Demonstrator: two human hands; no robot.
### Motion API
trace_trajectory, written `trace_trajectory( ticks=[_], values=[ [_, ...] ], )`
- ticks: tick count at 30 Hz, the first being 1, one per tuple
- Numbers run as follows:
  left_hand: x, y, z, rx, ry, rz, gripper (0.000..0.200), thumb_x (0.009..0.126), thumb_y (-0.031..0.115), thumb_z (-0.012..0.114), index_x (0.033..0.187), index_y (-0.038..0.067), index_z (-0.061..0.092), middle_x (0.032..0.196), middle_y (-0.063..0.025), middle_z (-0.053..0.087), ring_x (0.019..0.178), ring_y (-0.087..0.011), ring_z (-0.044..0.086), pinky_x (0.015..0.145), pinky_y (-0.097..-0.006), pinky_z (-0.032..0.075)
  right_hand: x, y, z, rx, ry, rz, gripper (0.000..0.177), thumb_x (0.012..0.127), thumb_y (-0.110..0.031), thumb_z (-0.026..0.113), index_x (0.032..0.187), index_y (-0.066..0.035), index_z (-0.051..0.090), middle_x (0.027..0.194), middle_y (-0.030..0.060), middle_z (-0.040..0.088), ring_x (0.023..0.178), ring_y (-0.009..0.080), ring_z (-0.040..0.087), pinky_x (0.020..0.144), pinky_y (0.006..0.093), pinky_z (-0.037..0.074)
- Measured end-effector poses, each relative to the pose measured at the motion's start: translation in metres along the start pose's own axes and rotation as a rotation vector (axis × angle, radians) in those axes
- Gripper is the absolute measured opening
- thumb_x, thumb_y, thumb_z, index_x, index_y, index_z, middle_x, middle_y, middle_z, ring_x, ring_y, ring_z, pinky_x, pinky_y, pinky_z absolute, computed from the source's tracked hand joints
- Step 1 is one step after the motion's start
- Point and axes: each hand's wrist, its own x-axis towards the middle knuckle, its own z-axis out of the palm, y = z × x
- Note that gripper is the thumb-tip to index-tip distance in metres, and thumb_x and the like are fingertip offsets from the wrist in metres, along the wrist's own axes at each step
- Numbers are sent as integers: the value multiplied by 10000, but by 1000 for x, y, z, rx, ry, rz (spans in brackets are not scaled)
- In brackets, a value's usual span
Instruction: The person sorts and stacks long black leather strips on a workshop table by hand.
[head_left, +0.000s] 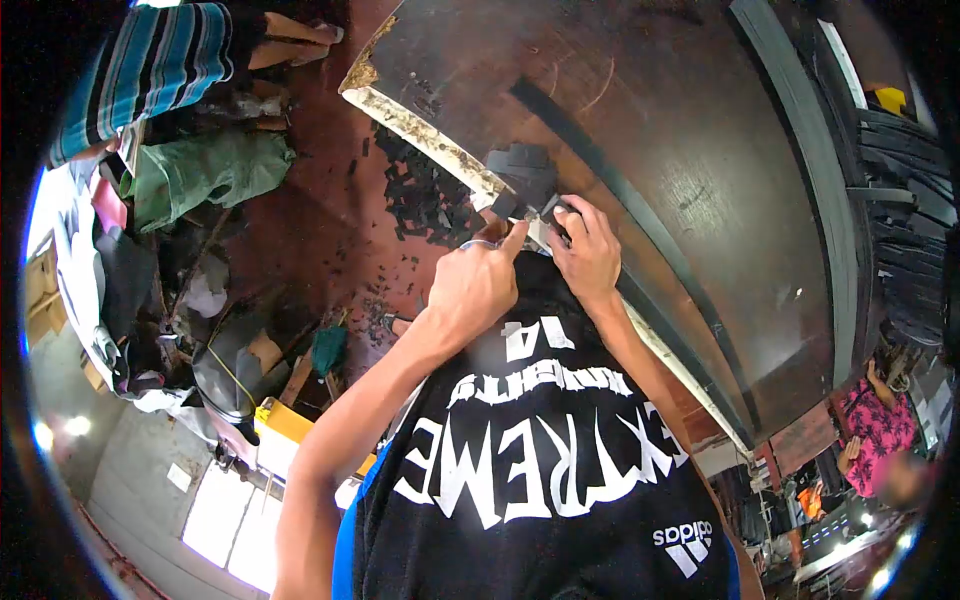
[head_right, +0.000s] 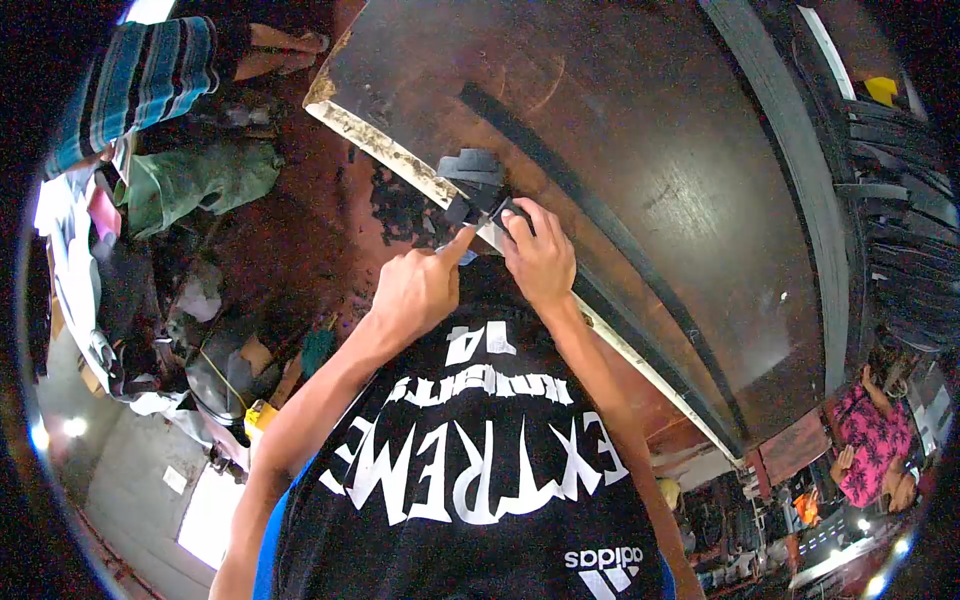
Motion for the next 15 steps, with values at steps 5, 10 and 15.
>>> trace_trajectory(
  ticks=[5, 10, 15],
  values=[
    [0, 7, 6, 80, -3, 14, 601, 804, 92, 575, 1400, 75, 499, 622, -215, 640, 562, -381, 663, 545, -490, 549, 0, 2, 1, -10, 14, -12, 343, 738, -85, 774, 1042, -112, 617, 1167, 70, 634, 976, 287, 647, 778, 373, 560],
    [16, 22, -1, 108, -106, -129, 594, 792, 79, 569, 1384, 110, 541, 675, -233, 657, 625, -391, 680, 606, -496, 564, -1, 1, 2, 11, 23, 0, 357, 742, -80, 764, 1065, -121, 618, 1175, 69, 631, 986, 288, 644, 793, 374, 560],
    [23, -28, -15, -343, -25, -102, 406, 861, 104, 575, 1249, 164, 677, 899, -261, 675, 808, -437, 675, 730, -489, 542, 0, 2, 1, 14, 10, -8, 337, 724, -39, 779, 1014, -92, 614, 1171, 78, 650, 988, 309, 648, 800, 392, 550]
  ],
)
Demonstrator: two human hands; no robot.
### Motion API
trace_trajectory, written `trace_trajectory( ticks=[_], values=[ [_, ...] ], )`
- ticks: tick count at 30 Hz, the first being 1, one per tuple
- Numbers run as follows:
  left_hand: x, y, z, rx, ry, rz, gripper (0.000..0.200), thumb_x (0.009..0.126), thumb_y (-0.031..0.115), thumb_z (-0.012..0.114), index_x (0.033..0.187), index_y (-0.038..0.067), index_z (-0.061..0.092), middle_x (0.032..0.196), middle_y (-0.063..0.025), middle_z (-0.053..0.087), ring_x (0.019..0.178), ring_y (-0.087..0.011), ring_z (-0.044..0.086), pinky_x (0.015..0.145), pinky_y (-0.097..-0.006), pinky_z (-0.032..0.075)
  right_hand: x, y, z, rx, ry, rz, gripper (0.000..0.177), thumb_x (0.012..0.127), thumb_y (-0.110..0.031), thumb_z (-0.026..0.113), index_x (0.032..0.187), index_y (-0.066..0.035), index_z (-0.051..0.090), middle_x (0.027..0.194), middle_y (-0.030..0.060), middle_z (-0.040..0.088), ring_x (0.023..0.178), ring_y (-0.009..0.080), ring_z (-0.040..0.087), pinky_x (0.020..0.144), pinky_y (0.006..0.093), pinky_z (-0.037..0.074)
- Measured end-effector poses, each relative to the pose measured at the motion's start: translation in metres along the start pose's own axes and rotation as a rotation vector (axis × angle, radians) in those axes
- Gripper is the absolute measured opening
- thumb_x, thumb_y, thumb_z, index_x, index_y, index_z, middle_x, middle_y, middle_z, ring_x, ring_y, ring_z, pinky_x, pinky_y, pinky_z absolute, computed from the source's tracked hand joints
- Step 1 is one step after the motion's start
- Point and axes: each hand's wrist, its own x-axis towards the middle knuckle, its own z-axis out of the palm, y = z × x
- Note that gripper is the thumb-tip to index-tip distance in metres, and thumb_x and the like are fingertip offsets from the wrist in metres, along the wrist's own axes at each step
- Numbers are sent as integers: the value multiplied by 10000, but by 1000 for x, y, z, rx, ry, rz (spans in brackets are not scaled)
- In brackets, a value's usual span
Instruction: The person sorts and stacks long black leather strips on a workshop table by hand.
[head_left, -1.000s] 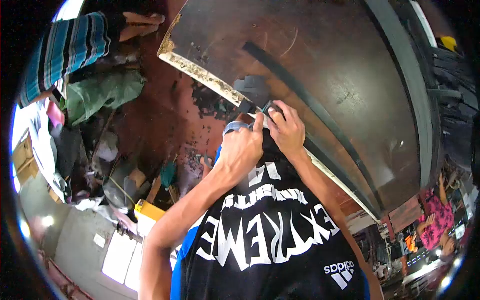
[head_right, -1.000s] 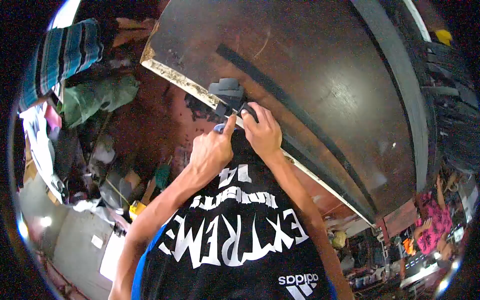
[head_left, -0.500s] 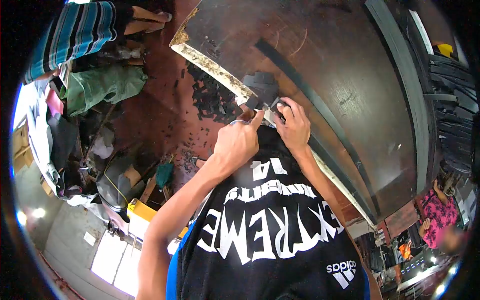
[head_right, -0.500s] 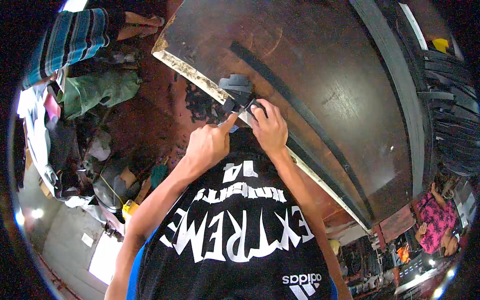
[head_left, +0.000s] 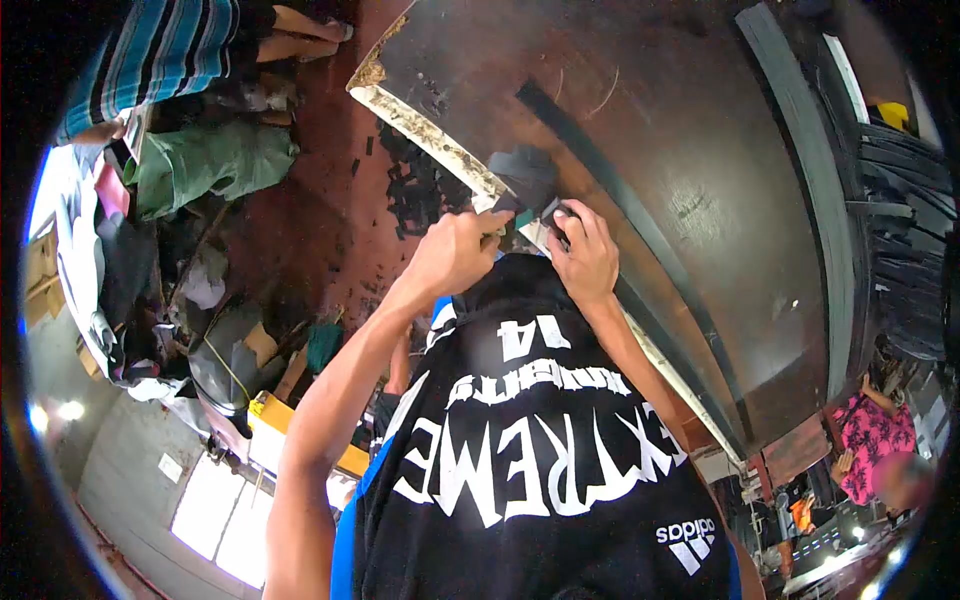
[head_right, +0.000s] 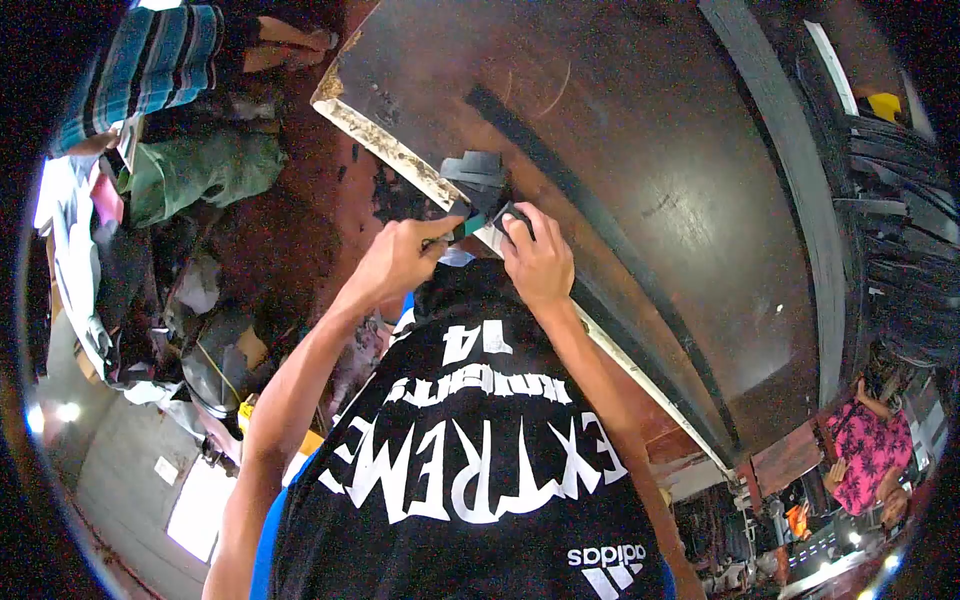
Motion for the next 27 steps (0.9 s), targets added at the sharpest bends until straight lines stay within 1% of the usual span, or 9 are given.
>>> trace_trajectory(
  ticks=[2, 5, 8, 13, 16, 21, 22, 23, 27],
  values=[
    [-8, -7, 7, -38, 27, 41, 398, 867, 109, 576, 1249, 161, 676, 888, -253, 680, 805, -433, 676, 736, -494, 544, -1, -1, 0, -12, -3, 10, 335, 725, -39, 778, 1013, -93, 614, 1173, 78, 650, 986, 307, 648, 806, 392, 548],
    [-21, 9, 10, 157, 10, 28, 415, 867, 105, 576, 1272, 154, 652, 813, -259, 677, 748, -433, 681, 714, -516, 552, -2, -1, -1, -8, -7, 3, 328, 743, -72, 746, 1041, -111, 613, 1190, 63, 624, 1016, 300, 636, 811, 394, 555],
    [-28, 3, 25, 270, 62, 103, 480, 831, 94, 586, 1309, 118, 572, 659, -267, 638, 631, -437, 668, 621, -539, 555, 0, -2, 2, -36, 33, -17, 328, 736, -78, 755, 1031, -105, 615, 1178, 52, 632, 1009, 294, 638, 806, 391, 553],
    [-30, 8, 34, 352, 52, 106, 511, 794, 88, 604, 1297, 57, 523, 688, -251, 659, 647, -427, 679, 608, -520, 560, 0, -5, -1, -43, 36, -18, 323, 729, -75, 764, 1015, -100, 619, 1162, 54, 645, 1006, 288, 641, 811, 385, 549],
    [-23, 22, 30, 312, 24, 100, 457, 789, 82, 604, 1242, 44, 558, 717, -255, 669, 685, -423, 688, 620, -518, 563, 0, -2, 1, -21, 29, -12, 320, 734, -79, 764, 1018, -101, 619, 1173, 55, 643, 1013, 288, 640, 822, 386, 544],
    [-1, 46, 7, 344, -76, 68, 255, 778, 136, 627, 985, 7, 702, 829, -284, 685, 818, -424, 702, 746, -498, 579, -1, 0, 3, -2, 14, -7, 330, 747, -100, 761, 1040, -110, 609, 1186, 52, 639, 1029, 291, 633, 827, 386, 540],
    [6, 39, 1, 320, -133, -45, 246, 775, 160, 633, 961, 28, 727, 899, -262, 700, 880, -418, 697, 815, -483, 570, -2, 0, 3, -3, 16, -5, 331, 748, -103, 761, 1041, -110, 607, 1185, 52, 638, 1026, 291, 632, 826, 385, 540],
    [5, 27, -4, 284, -120, -53, 287, 790, 165, 622, 1043, 88, 734, 932, -242, 702, 906, -410, 688, 821, -489, 559, -2, 1, 3, -4, 19, -4, 331, 750, -105, 761, 1043, -111, 606, 1184, 51, 637, 1023, 291, 631, 825, 385, 540],
    [-30, -2, -35, 202, 6, 68, 342, 848, 150, 590, 1162, 180, 721, 874, -250, 685, 837, -410, 687, 767, -498, 542, -4, 0, 3, -54, 47, -27, 319, 759, -106, 756, 1040, -110, 604, 1170, 47, 641, 1012, 282, 631, 818, 382, 541]
  ],
)
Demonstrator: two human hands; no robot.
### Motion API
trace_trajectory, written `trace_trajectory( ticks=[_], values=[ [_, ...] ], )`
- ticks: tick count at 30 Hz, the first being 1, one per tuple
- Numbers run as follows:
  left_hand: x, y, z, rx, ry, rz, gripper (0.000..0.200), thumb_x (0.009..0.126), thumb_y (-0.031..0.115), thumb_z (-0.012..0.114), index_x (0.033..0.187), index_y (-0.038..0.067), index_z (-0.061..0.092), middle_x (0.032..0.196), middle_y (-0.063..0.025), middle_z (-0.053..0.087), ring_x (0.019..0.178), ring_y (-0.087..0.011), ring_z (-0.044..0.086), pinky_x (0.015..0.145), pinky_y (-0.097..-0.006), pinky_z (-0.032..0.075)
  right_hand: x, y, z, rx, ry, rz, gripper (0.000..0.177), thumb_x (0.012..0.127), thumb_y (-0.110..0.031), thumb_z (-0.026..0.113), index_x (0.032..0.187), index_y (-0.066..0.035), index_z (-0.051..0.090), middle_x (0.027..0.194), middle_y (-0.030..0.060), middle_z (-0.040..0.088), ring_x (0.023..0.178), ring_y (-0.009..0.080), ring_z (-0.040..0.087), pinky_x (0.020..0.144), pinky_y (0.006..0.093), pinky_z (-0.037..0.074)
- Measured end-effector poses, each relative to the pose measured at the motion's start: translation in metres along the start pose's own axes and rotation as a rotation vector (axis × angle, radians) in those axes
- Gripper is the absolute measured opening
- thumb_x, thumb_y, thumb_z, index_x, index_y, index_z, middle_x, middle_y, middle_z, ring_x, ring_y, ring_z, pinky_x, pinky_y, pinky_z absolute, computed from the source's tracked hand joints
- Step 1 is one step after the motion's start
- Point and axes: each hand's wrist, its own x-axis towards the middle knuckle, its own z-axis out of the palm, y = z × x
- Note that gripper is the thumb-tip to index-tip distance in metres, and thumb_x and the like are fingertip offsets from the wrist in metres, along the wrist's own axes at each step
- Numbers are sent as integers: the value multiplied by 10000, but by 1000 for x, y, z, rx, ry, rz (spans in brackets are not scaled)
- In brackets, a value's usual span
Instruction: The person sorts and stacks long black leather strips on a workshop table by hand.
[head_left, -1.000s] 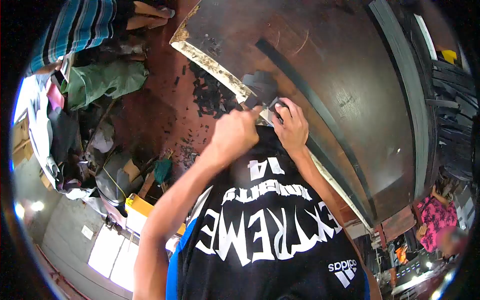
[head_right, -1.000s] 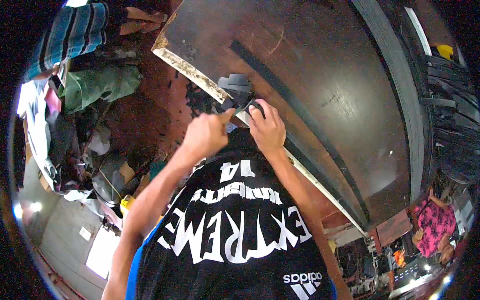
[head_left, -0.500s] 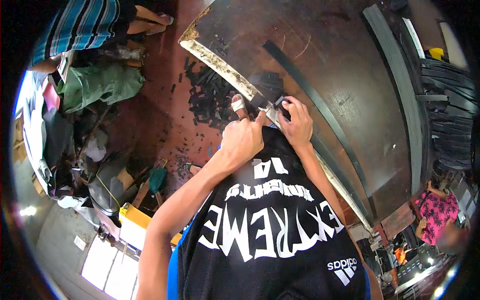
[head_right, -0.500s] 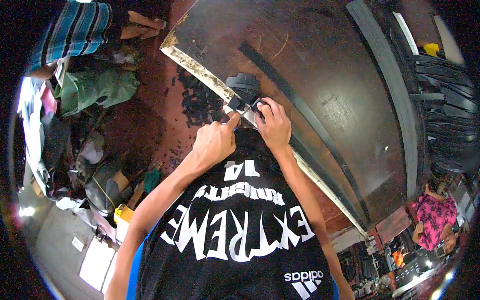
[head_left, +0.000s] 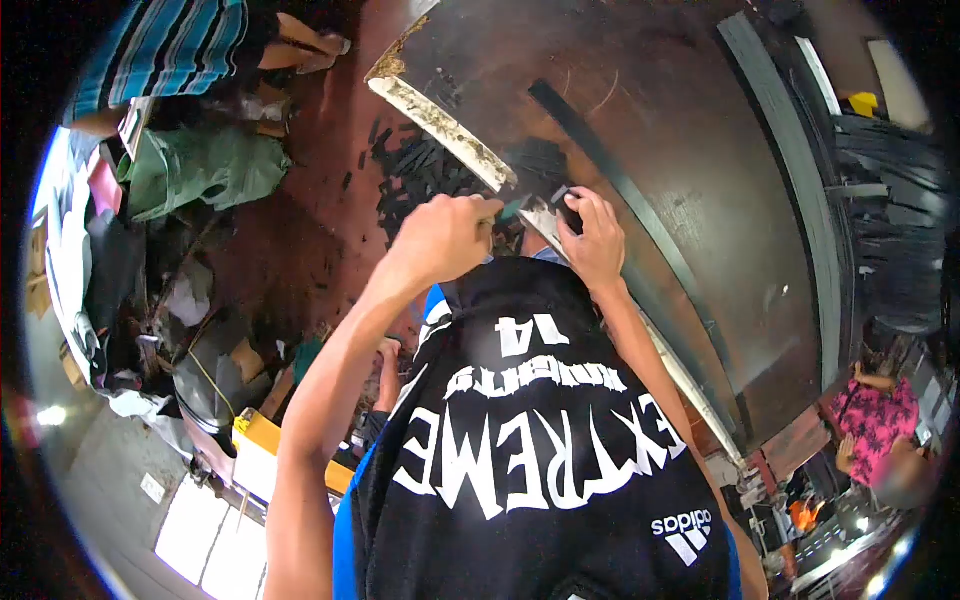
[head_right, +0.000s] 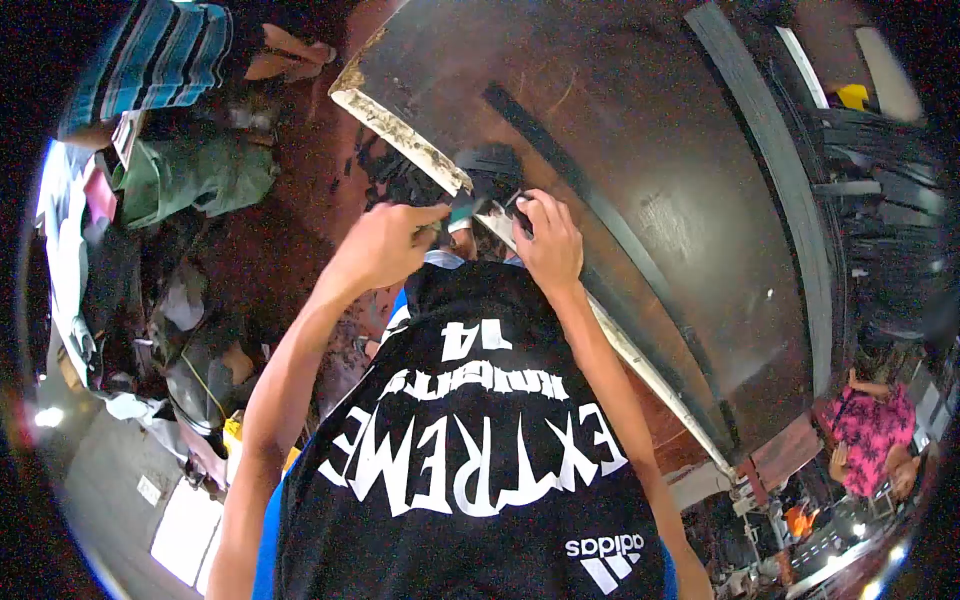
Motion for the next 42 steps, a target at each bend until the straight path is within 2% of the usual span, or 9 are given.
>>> trace_trajectory(
  ticks=[4, 11, 19, 24, 26, 29, 30, 35, 42],
  values=[
    [17, -15, -14, 328, 344, 272, 472, 835, 91, 598, 1276, 246, 663, 838, -181, 678, 729, -364, 682, 632, -466, 547, 3, -3, 1, -12, 9, 47, 361, 764, -116, 761, 1080, -108, 586, 1129, 68, 662, 1000, 295, 644, 811, 394, 542],
    [67, -35, 17, 669, 375, 608, 464, 845, 111, 604, 1276, 273, 654, 1082, -138, 631, 1072, -301, 621, 872, -441, 500, 5, -10, -3, -20, -38, 184, 559, 754, -143, 766, 1264, -120, 537, 1111, 118, 674, 1034, 331, 650, 852, 423, 535],
    [47, -49, -9, 601, 342, 604, 488, 829, 49, 575, 1251, 268, 683, 1064, -182, 629, 1037, -339, 620, 898, -480, 494, 6, -13, -7, -1, -75, 161, 543, 787, -205, 746, 1291, -128, 558, 1212, 126, 644, 1172, 330, 591, 967, 436, 494],
    [89, -90, 35, 514, 594, 920, 556, 833, 32, 545, 1329, 269, 624, 1139, -210, 571, 998, -417, 610, 893, -506, 492, 16, -22, -18, -109, -209, 199, 522, 753, -192, 728, 1253, -110, 603, 1267, 138, 621, 1178, 345, 580, 995, 433, 479],
    [66, -94, 40, 469, 268, 776, 519, 839, 34, 538, 1296, 255, 647, 1139, -222, 576, 995, -441, 604, 856, -524, 494, 7, -11, -12, -160, -84, 138, 542, 727, -209, 753, 1231, -78, 602, 1209, 146, 630, 1145, 356, 587, 974, 446, 488],
    [38, -109, 46, 535, 572, 1103, 560, 801, -26, 553, 1247, 285, 686, 1130, -145, 597, 1033, -360, 590, 835, -503, 472, -2, -10, -14, -279, -116, 223, 549, 708, -189, 765, 1215, -72, 587, 1163, 156, 620, 1132, 353, 582, 949, 457, 496],
    [30, -119, 47, 504, 319, 904, 524, 803, 50, 561, 1234, 317, 696, 1222, -172, 574, 1071, -352, 582, 858, -486, 461, -16, -10, -12, -237, -5, 174, 572, 713, -183, 776, 1237, -68, 577, 1156, 144, 619, 1125, 350, 586, 941, 456, 499],
    [47, -103, 0, 370, 356, 750, 509, 883, 30, 558, 1328, 263, 638, 883, -167, 545, 834, -373, 574, 735, -474, 479, -40, 2, -14, -303, 14, 226, 621, 700, -229, 818, 1242, -48, 575, 1144, 135, 618, 1110, 341, 589, 940, 450, 477],
    [177, -136, -33, 393, 664, 595, 540, 904, 168, 625, 1432, 228, 531, 972, -239, 520, 905, -423, 547, 789, -518, 466, -48, -13, -25, -269, 110, 260, 661, 704, -271, 833, 1274, -26, 605, 1204, 157, 627, 1108, 356, 597, 960, 451, 483]
  ],
)
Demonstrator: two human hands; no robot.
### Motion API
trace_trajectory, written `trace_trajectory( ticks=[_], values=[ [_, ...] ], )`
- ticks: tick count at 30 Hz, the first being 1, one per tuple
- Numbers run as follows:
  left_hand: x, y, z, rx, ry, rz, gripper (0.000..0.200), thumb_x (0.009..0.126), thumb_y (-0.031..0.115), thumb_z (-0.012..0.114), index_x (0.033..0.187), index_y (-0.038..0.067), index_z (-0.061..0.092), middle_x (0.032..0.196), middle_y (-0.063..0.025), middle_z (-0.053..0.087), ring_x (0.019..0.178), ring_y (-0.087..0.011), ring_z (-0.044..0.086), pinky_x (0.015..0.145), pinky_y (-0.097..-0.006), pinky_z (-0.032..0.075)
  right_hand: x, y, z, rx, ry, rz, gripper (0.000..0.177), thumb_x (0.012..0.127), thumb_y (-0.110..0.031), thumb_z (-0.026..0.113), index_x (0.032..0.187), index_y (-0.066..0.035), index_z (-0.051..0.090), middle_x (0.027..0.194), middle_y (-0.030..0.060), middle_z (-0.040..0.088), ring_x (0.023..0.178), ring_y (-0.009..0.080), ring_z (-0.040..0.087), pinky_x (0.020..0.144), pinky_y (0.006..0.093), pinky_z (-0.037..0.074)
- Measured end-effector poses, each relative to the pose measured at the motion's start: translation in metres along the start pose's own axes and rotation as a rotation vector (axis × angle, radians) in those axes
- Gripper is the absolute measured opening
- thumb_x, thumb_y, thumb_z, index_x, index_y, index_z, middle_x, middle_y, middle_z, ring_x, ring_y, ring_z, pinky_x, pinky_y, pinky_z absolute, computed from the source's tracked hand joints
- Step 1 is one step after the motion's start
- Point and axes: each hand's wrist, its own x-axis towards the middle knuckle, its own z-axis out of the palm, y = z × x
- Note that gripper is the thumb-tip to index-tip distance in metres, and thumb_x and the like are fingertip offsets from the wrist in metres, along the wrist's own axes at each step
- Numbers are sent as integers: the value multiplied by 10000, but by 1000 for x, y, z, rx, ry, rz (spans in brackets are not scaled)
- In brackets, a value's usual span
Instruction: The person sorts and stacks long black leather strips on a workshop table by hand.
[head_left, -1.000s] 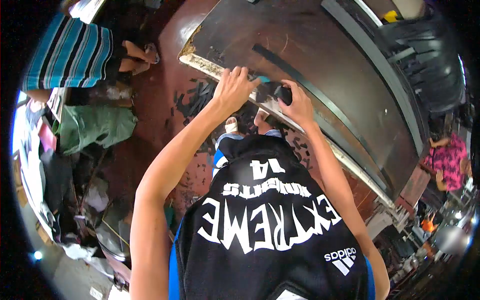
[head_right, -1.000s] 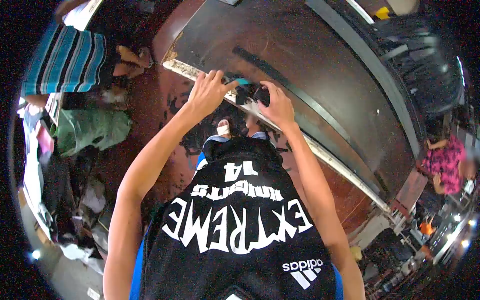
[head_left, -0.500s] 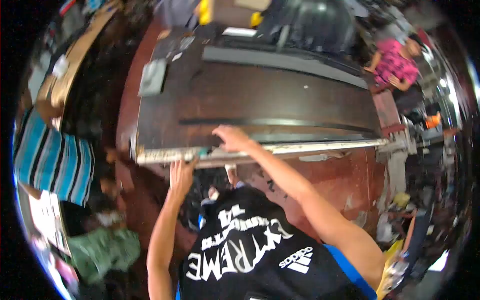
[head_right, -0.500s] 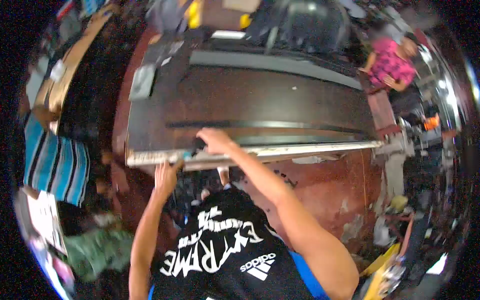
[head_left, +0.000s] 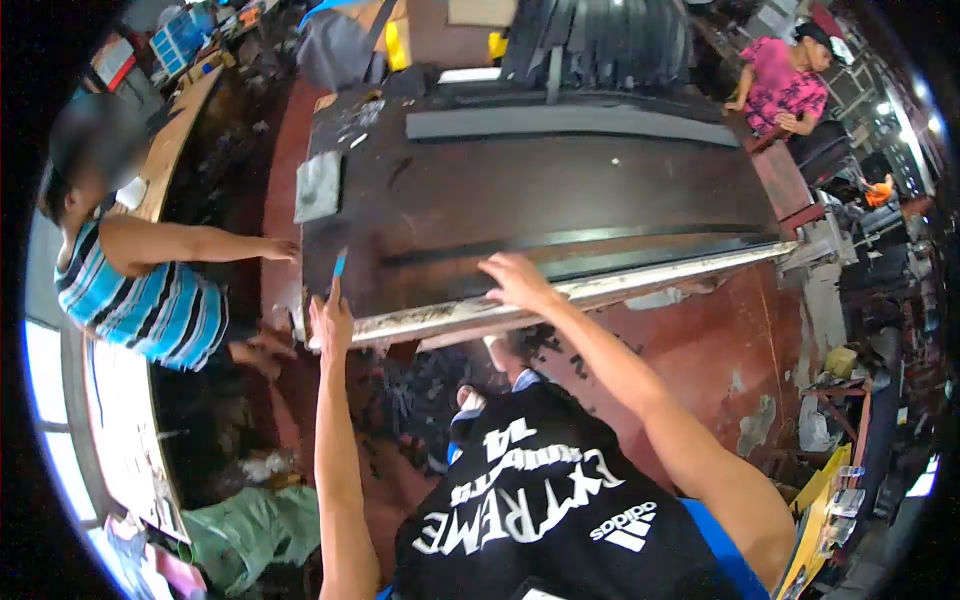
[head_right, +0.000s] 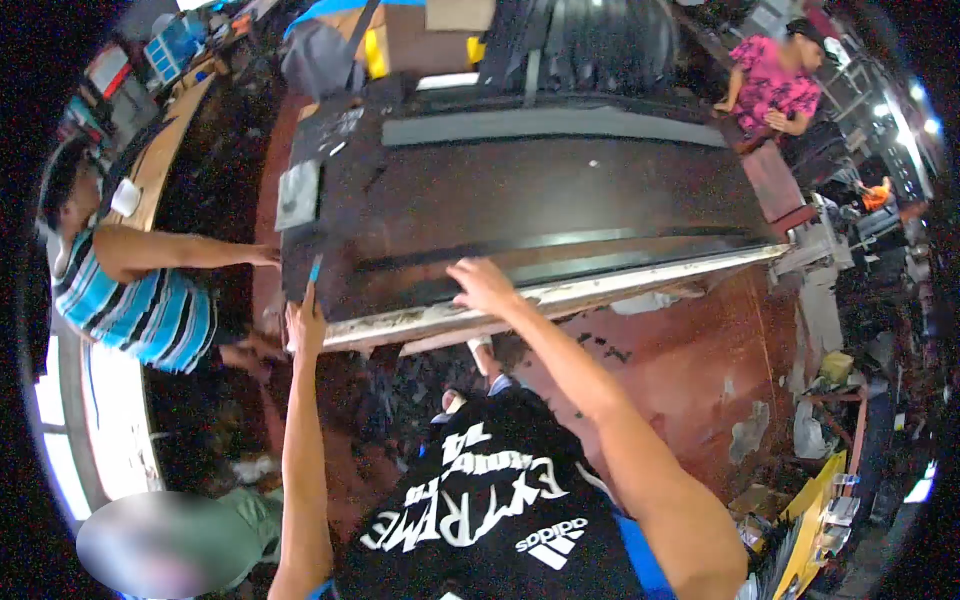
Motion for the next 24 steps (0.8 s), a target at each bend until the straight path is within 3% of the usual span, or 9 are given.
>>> trace_trajectory(
  ticks=[2, 3, 9, 14, 16, 19, 20, 22, 24],
  values=[
    [19, -9, 11, -50, 103, 45, 562, 915, 198, 596, 1461, 276, 483, 979, -228, 515, 947, -430, 558, 755, -535, 491, -2, 0, -3, -52, 21, -5, 616, 706, -285, 811, 1238, -27, 639, 1200, 156, 635, 1094, 353, 606, 952, 446, 493],
    [27, -7, 10, -32, 9, -30, 556, 918, 205, 592, 1458, 276, 483, 1004, -232, 522, 952, -431, 558, 776, -533, 488, -2, 1, -4, -69, 13, 8, 577, 723, -285, 795, 1227, -41, 654, 1204, 139, 640, 1097, 342, 608, 956, 439, 492],
    [41, 6, 26, 46, 10, -62, 565, 920, 239, 614, 1461, 294, 460, 1067, -207, 525, 1030, -414, 543, 821, -525, 475, -10, -1, -12, -33, -9, 69, 382, 840, -172, 726, 1211, -95, 676, 1188, 81, 638, 1109, 306, 604, 966, 425, 486],
    [35, 18, 28, 36, 26, -45, 593, 900, 284, 656, 1457, 291, 453, 1147, -196, 530, 1104, -394, 526, 875, -544, 442, -8, -9, -30, 8, -28, 97, 376, 847, -197, 715, 1205, -94, 673, 1189, 86, 641, 1116, 313, 605, 967, 420, 486],
    [32, 33, 13, 97, 75, -58, 566, 894, 298, 668, 1431, 252, 495, 1210, -182, 534, 1136, -383, 514, 899, -548, 421, -5, -8, -37, 44, -18, 124, 379, 844, -212, 714, 1204, -100, 671, 1178, 93, 648, 1096, 315, 616, 958, 420, 492],
    [34, 60, -12, -94, 290, 102, 417, 890, 283, 674, 1276, 128, 645, 1254, -153, 563, 1146, -357, 531, 911, -505, 435, -2, -14, -50, 94, -10, 171, 400, 824, -230, 730, 1199, -104, 670, 1116, 119, 670, 1050, 334, 637, 913, 427, 506],
    [35, 71, -23, -103, 281, 110, 417, 890, 283, 674, 1276, 128, 645, 1254, -153, 563, 1146, -357, 531, 911, -505, 435, -2, -15, -52, 98, 2, 177, 395, 822, -231, 732, 1191, -104, 672, 1101, 128, 675, 1046, 340, 639, 904, 429, 509],
    [35, 105, -39, -425, 71, 292, 424, 884, 243, 695, 1289, 122, 652, 1198, -168, 603, 1125, -347, 565, 934, -432, 465, -2, -13, -53, 123, 6, 128, 379, 815, -230, 738, 1169, -110, 678, 1087, 140, 683, 1037, 347, 644, 898, 435, 514],
    [28, 144, -50, -532, -82, 371, 414, 881, 217, 705, 1272, 88, 659, 1139, -190, 622, 1006, -356, 624, 882, -401, 506, -4, -11, -50, 106, 43, 81, 373, 797, -233, 750, 1139, -102, 682, 1075, 146, 680, 1026, 350, 645, 894, 441, 517]
  ],
)
